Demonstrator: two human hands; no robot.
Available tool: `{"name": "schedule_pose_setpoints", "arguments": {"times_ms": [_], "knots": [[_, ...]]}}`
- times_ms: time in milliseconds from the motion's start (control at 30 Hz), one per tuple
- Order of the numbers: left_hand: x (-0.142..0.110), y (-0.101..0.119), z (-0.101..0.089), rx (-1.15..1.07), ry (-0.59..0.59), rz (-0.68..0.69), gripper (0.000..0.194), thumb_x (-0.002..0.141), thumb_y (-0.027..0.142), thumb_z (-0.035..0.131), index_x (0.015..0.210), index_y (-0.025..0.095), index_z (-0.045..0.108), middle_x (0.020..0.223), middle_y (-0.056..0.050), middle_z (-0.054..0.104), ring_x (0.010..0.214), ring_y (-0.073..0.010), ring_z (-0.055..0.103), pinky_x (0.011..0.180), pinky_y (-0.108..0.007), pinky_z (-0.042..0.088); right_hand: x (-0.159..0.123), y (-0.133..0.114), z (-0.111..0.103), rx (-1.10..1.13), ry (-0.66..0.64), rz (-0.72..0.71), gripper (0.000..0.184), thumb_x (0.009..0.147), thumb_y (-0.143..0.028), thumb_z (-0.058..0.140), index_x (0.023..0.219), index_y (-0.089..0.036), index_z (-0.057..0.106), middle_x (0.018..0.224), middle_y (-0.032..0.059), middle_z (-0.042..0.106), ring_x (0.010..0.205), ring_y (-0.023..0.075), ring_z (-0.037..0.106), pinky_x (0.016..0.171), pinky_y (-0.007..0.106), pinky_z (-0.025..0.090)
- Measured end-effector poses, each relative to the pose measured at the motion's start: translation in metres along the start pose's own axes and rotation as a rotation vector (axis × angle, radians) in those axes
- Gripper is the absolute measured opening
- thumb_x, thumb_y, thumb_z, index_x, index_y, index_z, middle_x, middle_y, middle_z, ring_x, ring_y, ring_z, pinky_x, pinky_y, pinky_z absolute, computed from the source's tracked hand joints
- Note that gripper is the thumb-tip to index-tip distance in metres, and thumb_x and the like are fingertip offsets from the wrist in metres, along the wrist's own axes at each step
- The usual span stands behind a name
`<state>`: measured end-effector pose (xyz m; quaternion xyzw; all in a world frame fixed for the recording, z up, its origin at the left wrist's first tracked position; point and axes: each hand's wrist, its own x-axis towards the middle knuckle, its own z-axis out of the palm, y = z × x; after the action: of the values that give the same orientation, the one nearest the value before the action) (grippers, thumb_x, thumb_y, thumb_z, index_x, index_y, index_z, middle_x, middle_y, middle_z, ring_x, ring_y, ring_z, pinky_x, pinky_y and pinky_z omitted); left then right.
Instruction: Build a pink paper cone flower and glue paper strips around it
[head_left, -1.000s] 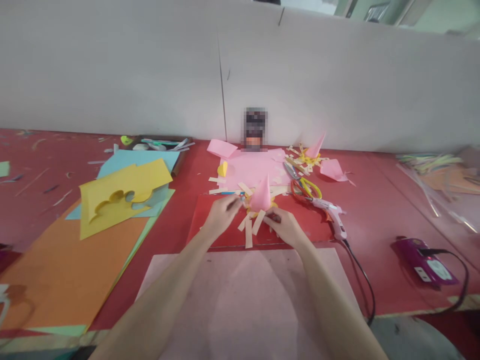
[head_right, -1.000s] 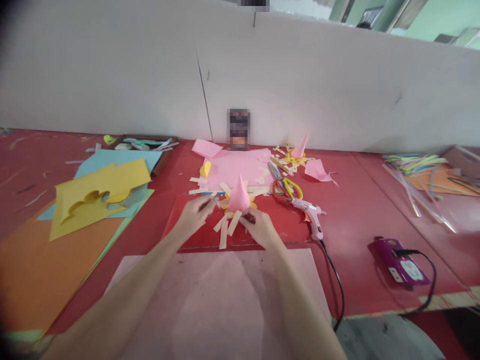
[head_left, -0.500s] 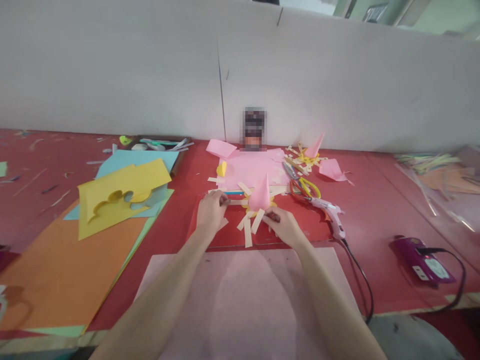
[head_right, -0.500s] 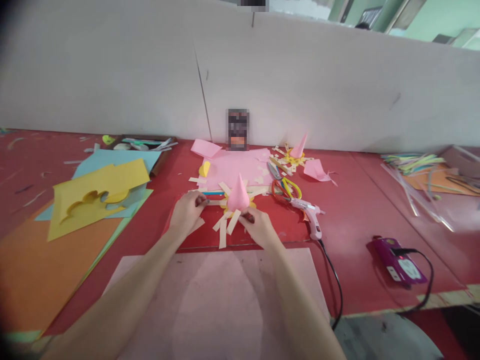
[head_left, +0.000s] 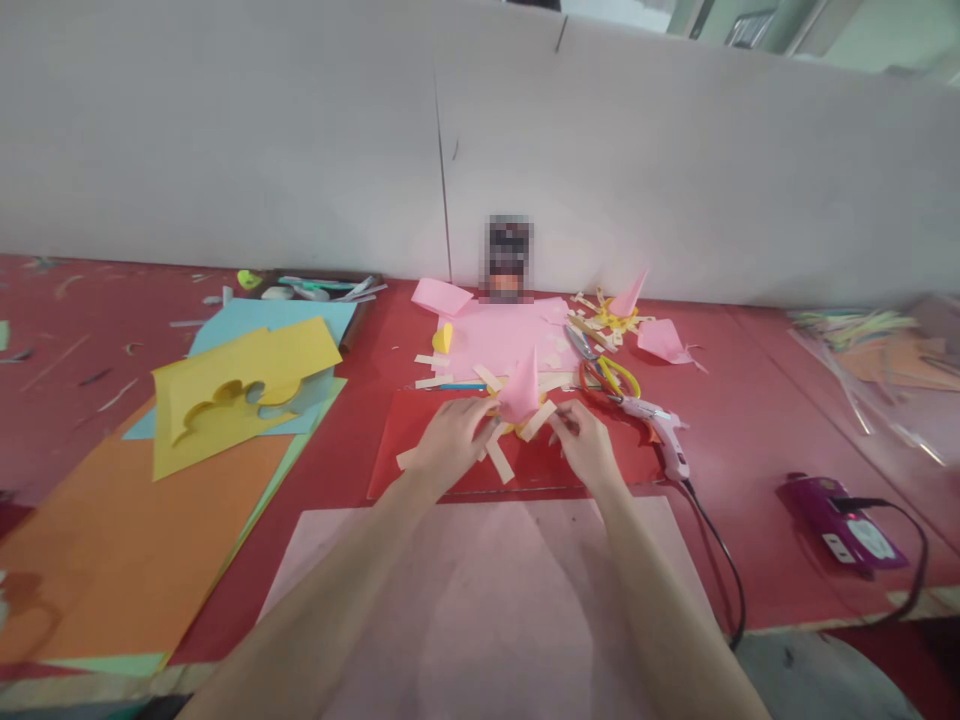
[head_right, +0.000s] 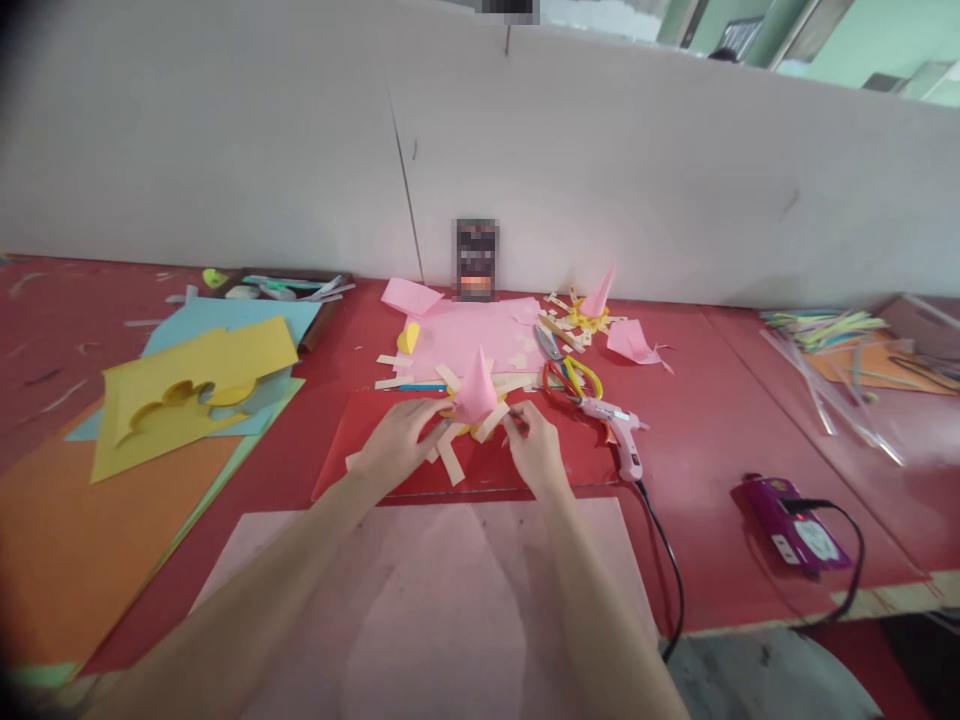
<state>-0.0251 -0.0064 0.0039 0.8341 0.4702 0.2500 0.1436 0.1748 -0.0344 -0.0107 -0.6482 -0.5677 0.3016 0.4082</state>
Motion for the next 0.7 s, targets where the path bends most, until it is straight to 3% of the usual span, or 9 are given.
{"name": "schedule_pose_setpoints", "arguments": {"times_ms": [233, 700], "knots": [[-0.0078, 0.0076, 0.0057, 0.126, -0.101, 0.066, 0.048, 0.087, 0.044, 0.040, 0.128, 0.021, 0.036, 0.128, -0.006, 0.051, 0.120, -0.0230, 0.043, 0.102, -0.043, 0.028, -0.0044, -0.0038, -0.0002, -0.082, -0.056, -0.030, 0.016, 0.078, -0.035, 0.046, 0.072, -0.021, 0.052, 0.056, -0.0043, 0.058, 0.036, 0.0091, 0.044, 0.048, 0.021, 0.035], [-0.0088, 0.0038, 0.0095, 0.078, -0.114, -0.016, 0.054, 0.087, 0.032, 0.043, 0.136, 0.019, 0.022, 0.129, -0.010, 0.050, 0.122, -0.0207, 0.042, 0.106, -0.044, 0.019, -0.0086, -0.0066, 0.0019, -0.061, -0.102, -0.066, 0.020, 0.079, -0.039, 0.047, 0.075, -0.022, 0.056, 0.059, -0.0029, 0.060, 0.035, 0.0090, 0.044, 0.048, 0.023, 0.037]]}}
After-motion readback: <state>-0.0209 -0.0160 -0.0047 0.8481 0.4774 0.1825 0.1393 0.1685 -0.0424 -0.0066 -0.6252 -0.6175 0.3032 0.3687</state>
